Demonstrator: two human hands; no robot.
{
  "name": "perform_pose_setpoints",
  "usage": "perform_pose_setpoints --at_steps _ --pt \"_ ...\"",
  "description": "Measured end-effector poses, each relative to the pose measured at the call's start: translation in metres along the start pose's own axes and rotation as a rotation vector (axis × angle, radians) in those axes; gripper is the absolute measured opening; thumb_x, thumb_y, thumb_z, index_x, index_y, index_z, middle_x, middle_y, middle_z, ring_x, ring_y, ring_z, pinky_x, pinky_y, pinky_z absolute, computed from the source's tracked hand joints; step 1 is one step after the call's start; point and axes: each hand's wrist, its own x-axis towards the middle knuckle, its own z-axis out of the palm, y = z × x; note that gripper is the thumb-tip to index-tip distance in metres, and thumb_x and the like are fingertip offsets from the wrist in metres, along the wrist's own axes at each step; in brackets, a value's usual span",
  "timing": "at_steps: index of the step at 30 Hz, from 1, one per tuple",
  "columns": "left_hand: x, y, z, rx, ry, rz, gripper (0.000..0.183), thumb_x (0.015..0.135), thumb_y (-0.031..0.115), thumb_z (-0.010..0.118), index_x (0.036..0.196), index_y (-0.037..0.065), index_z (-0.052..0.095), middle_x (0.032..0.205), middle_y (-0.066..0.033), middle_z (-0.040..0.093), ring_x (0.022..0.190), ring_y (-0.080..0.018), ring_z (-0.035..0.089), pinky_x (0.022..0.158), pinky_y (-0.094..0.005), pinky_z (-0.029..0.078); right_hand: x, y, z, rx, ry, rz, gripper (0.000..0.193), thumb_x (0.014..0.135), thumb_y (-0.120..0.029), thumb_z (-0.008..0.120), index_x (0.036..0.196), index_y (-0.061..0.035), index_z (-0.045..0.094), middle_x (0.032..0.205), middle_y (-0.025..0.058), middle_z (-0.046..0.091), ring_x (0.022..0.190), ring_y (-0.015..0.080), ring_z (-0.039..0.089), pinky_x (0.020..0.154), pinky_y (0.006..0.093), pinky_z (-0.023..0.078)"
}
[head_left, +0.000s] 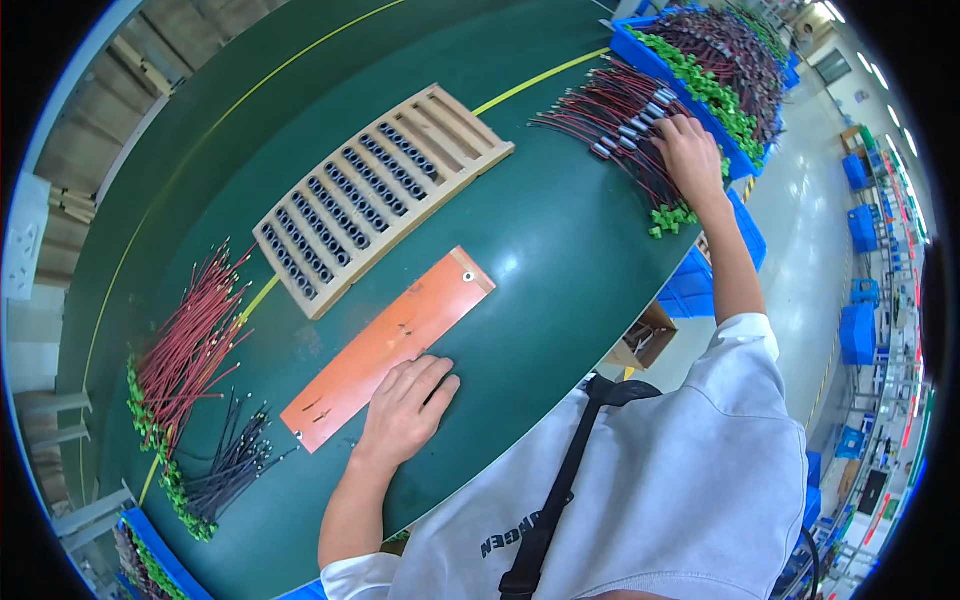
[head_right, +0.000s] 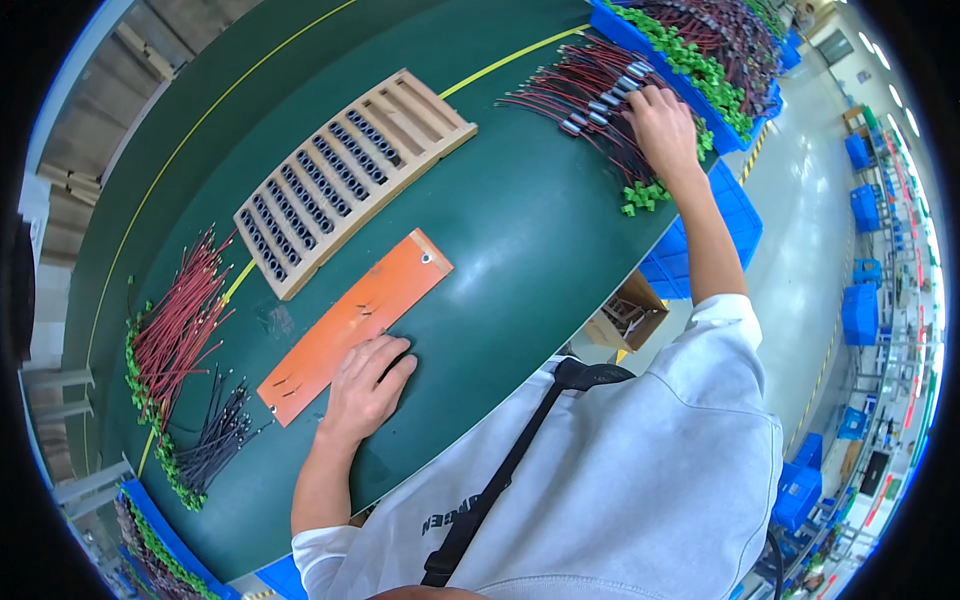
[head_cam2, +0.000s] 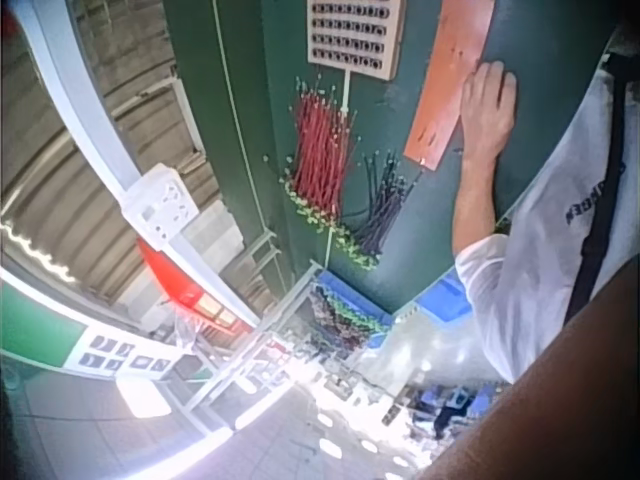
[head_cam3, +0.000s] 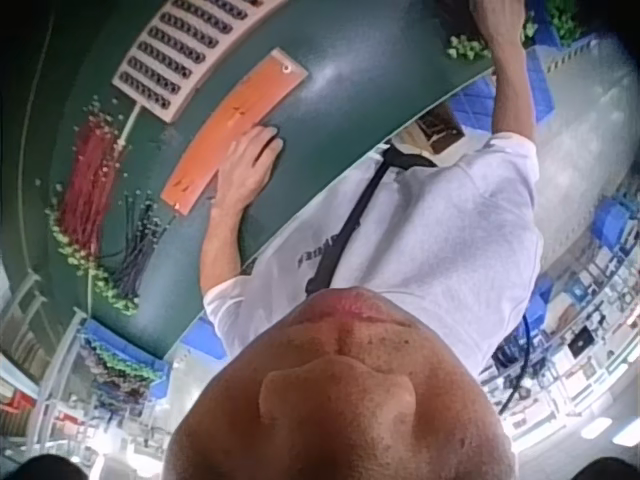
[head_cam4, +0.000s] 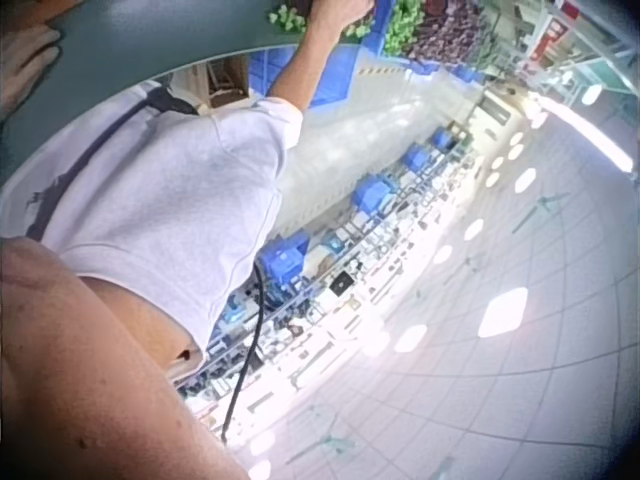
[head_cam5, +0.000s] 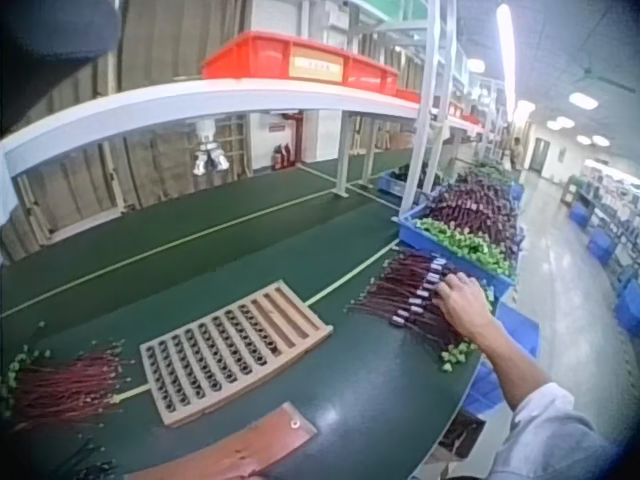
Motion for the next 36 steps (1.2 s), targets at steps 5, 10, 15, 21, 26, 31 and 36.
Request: perform_pose_setpoints --at_steps 5,10,15,21,26,31,36 --pt "0.001 -0.002 -0.003 -0.029 0.017 -0.023 0.022 0.076 0.003 0.074 0.098 0.003 0.071 0.109 -0.0119 0.069 0.102 -0.0301 0.068 0.086 -0.0419 0.056 0.022 -0.072 -0.009 0.399 0.194 -0.092 0.016 0.091 -0.016 0.07 0.104 -0.0067 0.07 0.101 0.0106 0.066 0.095 0.031 0.064 0.082 0.0444 0.052" --pt "-0.013 -0.011 0.001 -0.01 0.074 -0.006 0.024 0.077 0.005 0.074 0.1 0.002 0.07 0.111 -0.0116 0.068 0.104 -0.0301 0.067 0.086 -0.0414 0.056 0.057 -0.221 -0.005 0.965 -0.048 -0.262 0.023 0.095 -0.021 0.069 0.108 -0.0031 0.067 0.103 0.0172 0.066 0.098 0.038 0.065 0.086 0.0462 0.053" --pt "-0.019 -0.015 -0.009 0.074 0.223 0.078 0.024 0.077 0.007 0.069 0.101 0.004 0.07 0.112 -0.0107 0.067 0.107 -0.0274 0.066 0.084 -0.04 0.057 0.077 -0.266 0.02 0.966 0.05 -0.062 0.028 0.094 -0.02 0.072 0.11 0.0025 0.067 0.1 0.0211 0.068 0.087 0.0331 0.068 0.079 0.0414 0.055" --pt "-0.052 -0.029 -0.087 0.402 0.327 -0.11 0.023 0.075 0.006 0.067 0.098 0.007 0.071 0.102 -0.0057 0.069 0.097 -0.0262 0.068 0.081 -0.0391 0.057 0.077 -0.27 0.012 0.984 -0.002 -0.092 0.024 0.099 -0.02 0.069 0.107 0.0025 0.068 0.091 0.0139 0.066 0.078 0.0226 0.066 0.073 0.0343 0.054" --pt "-0.131 -0.1 -0.185 0.926 -0.001 -0.534 0.024 0.077 0.009 0.064 0.099 0.008 0.072 0.108 -0.0058 0.062 0.1 -0.0249 0.061 0.083 -0.0396 0.052 0.08 -0.258 0.053 1.351 0.029 0.203 0.03 0.103 -0.025 0.066 0.112 0.004 0.068 0.093 0.0072 0.069 0.08 0.0111 0.063 0.073 0.0275 0.052" --pt "-0.174 -0.133 -0.2 0.932 -0.249 -0.584 0.022 0.08 0.006 0.062 0.1 0.009 0.072 0.106 -0.0065 0.061 0.101 -0.0252 0.063 0.084 -0.0376 0.054 0.08 -0.255 0.062 1.468 0.015 0.253 0.032 0.103 -0.024 0.066 0.114 0.0056 0.067 0.094 0.0043 0.069 0.082 0.0069 0.062 0.073 0.0232 0.052" --pt "-0.202 -0.138 -0.23 0.809 0.172 -0.717 0.026 0.085 -0.004 0.06 0.108 0.003 0.069 0.112 -0.0166 0.071 0.102 -0.036 0.07 0.083 -0.044 0.058 0.082 -0.257 0.06 1.494 -0.001 0.255 0.031 0.103 -0.023 0.067 0.113 0.0055 0.067 0.092 0.0041 0.069 0.081 0.0064 0.062 0.072 0.0227 0.051"
